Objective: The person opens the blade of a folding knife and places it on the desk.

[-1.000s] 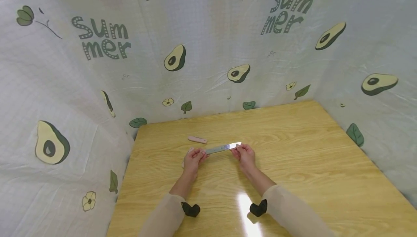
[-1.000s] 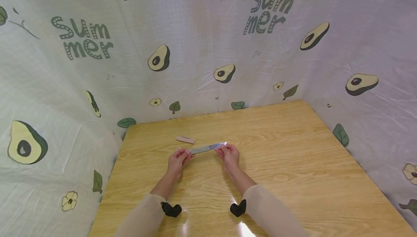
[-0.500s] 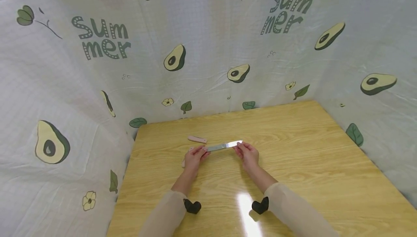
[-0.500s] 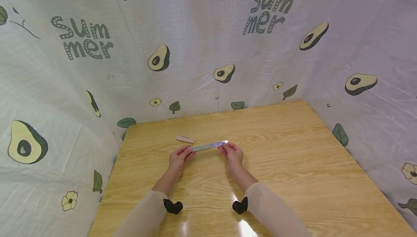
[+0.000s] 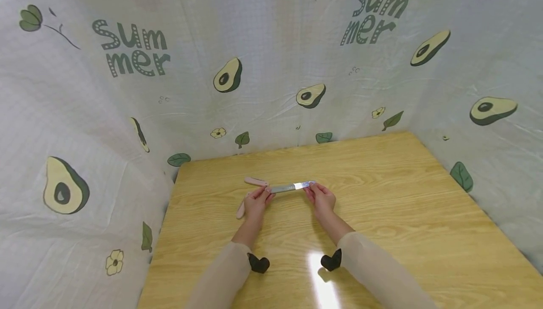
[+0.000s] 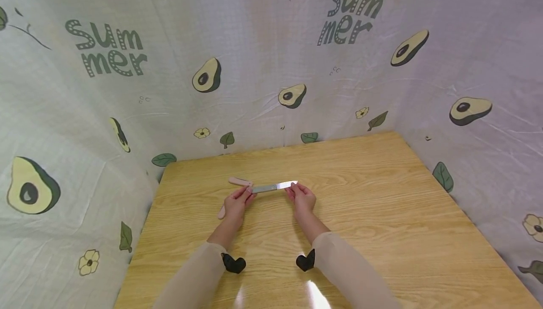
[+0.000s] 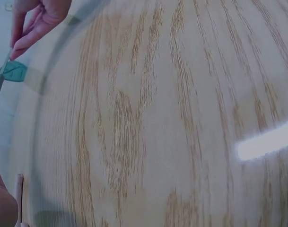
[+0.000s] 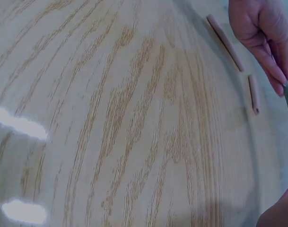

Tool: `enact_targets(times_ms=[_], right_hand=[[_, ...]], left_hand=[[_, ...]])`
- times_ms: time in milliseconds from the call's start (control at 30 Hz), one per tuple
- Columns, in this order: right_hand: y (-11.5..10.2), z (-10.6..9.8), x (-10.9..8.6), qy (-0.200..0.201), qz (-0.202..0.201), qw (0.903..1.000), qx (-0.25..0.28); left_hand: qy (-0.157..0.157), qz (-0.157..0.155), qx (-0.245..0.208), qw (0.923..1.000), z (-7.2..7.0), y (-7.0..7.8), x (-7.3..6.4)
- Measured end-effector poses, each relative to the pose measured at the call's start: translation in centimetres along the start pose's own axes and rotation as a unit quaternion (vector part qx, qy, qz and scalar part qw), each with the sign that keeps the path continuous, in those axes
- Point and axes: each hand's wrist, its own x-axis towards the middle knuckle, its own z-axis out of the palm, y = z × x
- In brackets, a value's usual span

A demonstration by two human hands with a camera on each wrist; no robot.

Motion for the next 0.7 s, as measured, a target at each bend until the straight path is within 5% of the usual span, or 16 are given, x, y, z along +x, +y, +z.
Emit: enact_targets(times_ms=[700], right_hand=[[1.2,-0.8,1.8,0.055,0.0,0.9985,0.005]], left_hand=[[0.016,0.004,0.056,0.9983,-0.3,-1.7,1.2]])
